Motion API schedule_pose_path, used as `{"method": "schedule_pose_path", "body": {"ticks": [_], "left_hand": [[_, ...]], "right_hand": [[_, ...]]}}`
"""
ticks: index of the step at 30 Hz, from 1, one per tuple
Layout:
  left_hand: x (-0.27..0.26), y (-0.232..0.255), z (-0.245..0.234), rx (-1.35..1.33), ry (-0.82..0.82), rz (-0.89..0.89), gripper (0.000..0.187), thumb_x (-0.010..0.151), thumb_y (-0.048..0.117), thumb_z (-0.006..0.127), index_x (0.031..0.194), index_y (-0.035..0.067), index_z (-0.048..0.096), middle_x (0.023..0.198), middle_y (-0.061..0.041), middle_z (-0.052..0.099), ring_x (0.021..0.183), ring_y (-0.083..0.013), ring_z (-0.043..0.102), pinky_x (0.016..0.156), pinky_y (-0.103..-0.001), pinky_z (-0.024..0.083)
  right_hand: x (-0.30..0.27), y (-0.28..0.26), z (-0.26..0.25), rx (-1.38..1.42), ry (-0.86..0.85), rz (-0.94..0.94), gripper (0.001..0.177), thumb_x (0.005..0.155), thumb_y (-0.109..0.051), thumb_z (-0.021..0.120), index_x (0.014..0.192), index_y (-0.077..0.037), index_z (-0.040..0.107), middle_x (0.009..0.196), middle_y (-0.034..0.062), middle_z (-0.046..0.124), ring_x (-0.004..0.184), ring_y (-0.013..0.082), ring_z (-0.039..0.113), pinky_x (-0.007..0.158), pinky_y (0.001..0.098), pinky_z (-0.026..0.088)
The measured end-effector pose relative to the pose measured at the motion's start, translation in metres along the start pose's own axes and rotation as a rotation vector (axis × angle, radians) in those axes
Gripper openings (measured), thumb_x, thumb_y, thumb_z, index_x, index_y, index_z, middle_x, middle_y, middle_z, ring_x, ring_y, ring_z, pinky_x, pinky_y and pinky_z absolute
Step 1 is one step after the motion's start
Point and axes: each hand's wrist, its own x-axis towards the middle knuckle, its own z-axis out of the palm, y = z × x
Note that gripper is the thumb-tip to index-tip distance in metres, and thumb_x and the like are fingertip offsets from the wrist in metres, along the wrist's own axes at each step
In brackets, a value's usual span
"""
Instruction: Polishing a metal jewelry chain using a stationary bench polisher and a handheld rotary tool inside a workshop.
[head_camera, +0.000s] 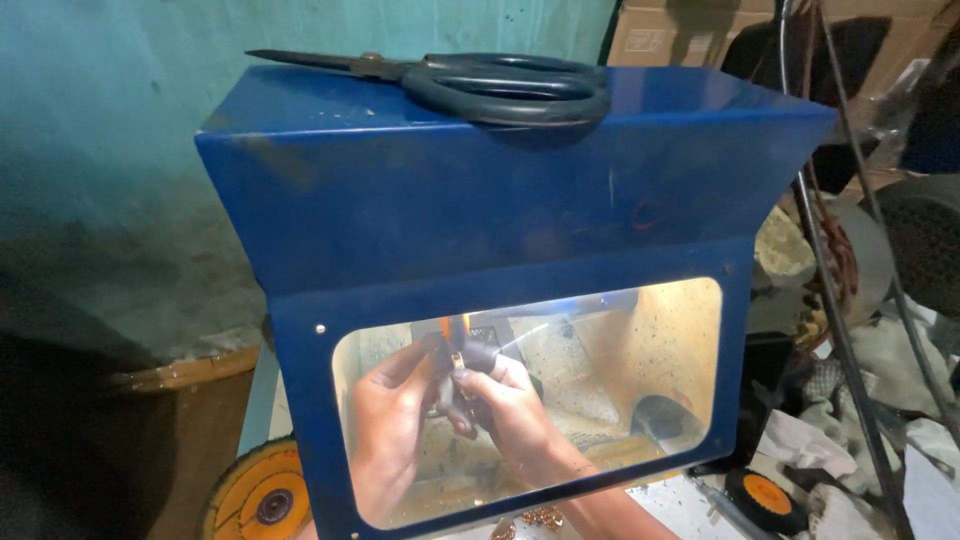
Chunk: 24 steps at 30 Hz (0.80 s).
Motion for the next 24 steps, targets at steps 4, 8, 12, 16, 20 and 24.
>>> {"method": "schedule_pose_path", "body": {"ticks": [4, 8, 12, 16, 20, 24], "left_hand": [[0.007, -0.017, -0.006, -0.178, -0.138, 0.139, 0.034, 0.084, 0.009, 0.074, 0.114, -0.005, 0.081, 0.066, -0.024, 0.07, 0.035, -0.0323, 0.053, 0.031, -0.045, 0.052], [-0.003, -0.005, -0.003, -0.199, -0.03, 0.015, 0.033, 0.082, 0.003, 0.074, 0.112, -0.01, 0.079, 0.112, -0.025, 0.081, 0.096, -0.0356, 0.077, 0.088, -0.04, 0.062], [0.006, -0.017, -0.01, -0.285, -0.102, 0.079, 0.027, 0.083, 0.0, 0.073, 0.106, -0.013, 0.079, 0.107, -0.026, 0.081, 0.093, -0.037, 0.076, 0.09, -0.042, 0.063], [0.007, -0.016, -0.01, -0.288, -0.113, 0.056, 0.027, 0.084, -0.002, 0.071, 0.108, -0.011, 0.079, 0.113, -0.026, 0.081, 0.1, -0.0374, 0.077, 0.094, -0.043, 0.062], [0.015, -0.02, -0.01, -0.31, -0.139, 0.039, 0.027, 0.084, 0.0, 0.071, 0.107, -0.012, 0.078, 0.11, -0.026, 0.08, 0.099, -0.0372, 0.076, 0.095, -0.043, 0.062], [0.032, -0.034, -0.011, -0.328, -0.122, 0.039, 0.029, 0.086, -0.001, 0.069, 0.112, -0.011, 0.076, 0.113, -0.025, 0.079, 0.099, -0.0363, 0.075, 0.095, -0.045, 0.062]], "right_hand": [[-0.003, -0.003, 0.004, -0.006, -0.034, -0.032, 0.036, 0.099, -0.005, 0.051, 0.132, 0.001, 0.061, 0.058, 0.0041, 0.055, 0.044, 0.0113, 0.046, 0.046, 0.024, 0.043], [-0.007, -0.008, 0.006, -0.053, 0.016, 0.028, 0.036, 0.097, -0.008, 0.052, 0.13, -0.001, 0.064, 0.054, 0.006, 0.053, 0.043, 0.0133, 0.044, 0.043, 0.0252, 0.039], [-0.004, 0.001, -0.002, -0.019, 0.012, 0.057, 0.03, 0.096, -0.005, 0.054, 0.123, 0.002, 0.065, 0.057, 0.0074, 0.055, 0.044, 0.015, 0.048, 0.041, 0.0267, 0.042], [-0.004, -0.003, -0.003, -0.03, 0.023, 0.066, 0.031, 0.095, -0.006, 0.055, 0.122, 0.003, 0.065, 0.055, 0.007, 0.053, 0.041, 0.0162, 0.047, 0.038, 0.0275, 0.041], [-0.002, -0.004, -0.007, -0.059, 0.004, 0.067, 0.042, 0.092, -0.006, 0.053, 0.132, 0.003, 0.064, 0.053, 0.0053, 0.051, 0.04, 0.015, 0.045, 0.036, 0.0267, 0.041], [0.002, 0.001, -0.013, -0.057, 0.003, 0.086, 0.036, 0.089, -0.004, 0.053, 0.123, 0.004, 0.063, 0.049, 0.0056, 0.045, 0.035, 0.0161, 0.04, 0.034, 0.0275, 0.037]]}}
